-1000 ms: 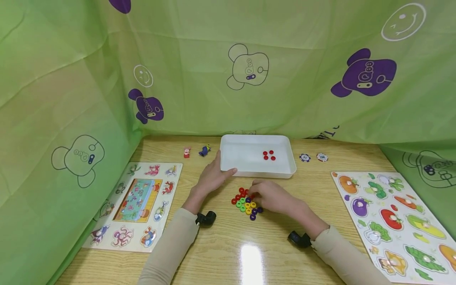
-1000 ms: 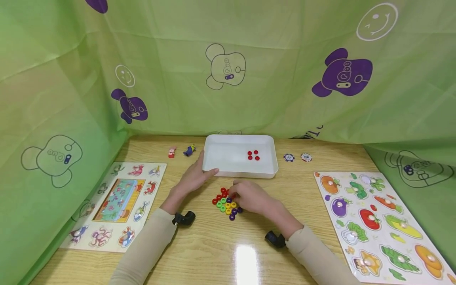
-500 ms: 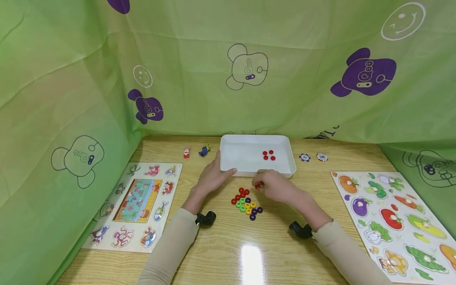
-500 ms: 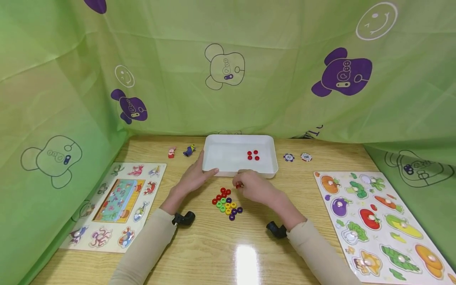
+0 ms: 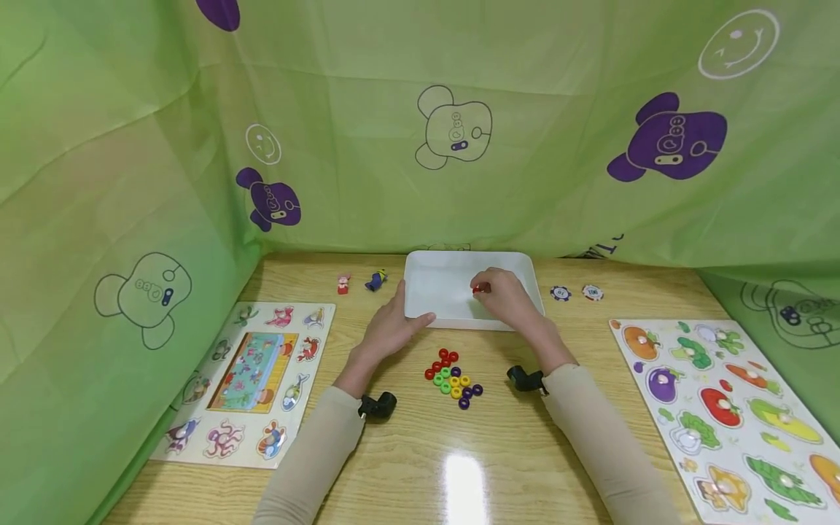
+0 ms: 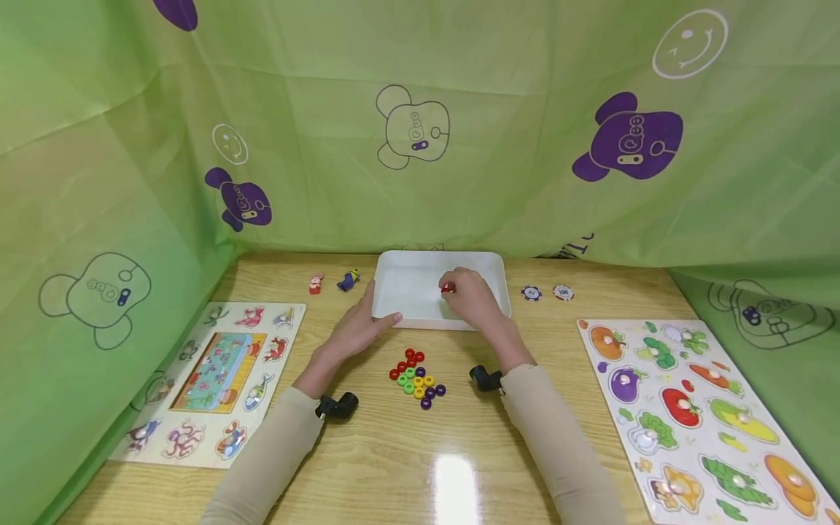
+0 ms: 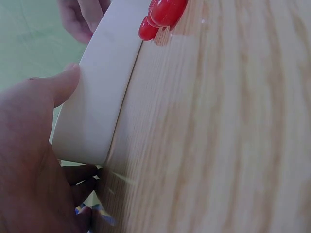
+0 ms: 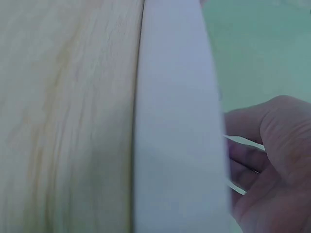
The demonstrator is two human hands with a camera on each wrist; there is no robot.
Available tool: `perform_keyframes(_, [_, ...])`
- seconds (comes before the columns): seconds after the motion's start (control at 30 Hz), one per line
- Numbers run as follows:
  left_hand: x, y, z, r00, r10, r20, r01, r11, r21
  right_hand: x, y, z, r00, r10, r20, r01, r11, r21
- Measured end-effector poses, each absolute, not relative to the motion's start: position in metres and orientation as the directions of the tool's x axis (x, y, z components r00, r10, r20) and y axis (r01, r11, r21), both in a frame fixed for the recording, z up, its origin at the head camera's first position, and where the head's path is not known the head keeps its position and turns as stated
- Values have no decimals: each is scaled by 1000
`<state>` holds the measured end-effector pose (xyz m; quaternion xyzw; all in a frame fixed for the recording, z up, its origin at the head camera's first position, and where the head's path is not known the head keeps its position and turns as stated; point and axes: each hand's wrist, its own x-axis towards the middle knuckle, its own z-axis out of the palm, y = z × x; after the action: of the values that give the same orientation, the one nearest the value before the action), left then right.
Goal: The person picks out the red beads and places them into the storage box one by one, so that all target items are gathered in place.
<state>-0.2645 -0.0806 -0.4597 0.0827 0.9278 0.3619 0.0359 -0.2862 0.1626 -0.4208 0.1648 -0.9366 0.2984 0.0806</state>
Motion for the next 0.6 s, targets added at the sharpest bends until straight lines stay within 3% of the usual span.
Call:
perform_keyframes(0.2, [-263,-82,-460,-981,194,-5,140,728,671,-306,157,-436,-954,-182,238,-286,790,-542])
perform_keyframes(0.6, [-265,-84,-461,-978,206,36,177,718,673,-333,153,-439,-966,-193,174,-251,867,-430])
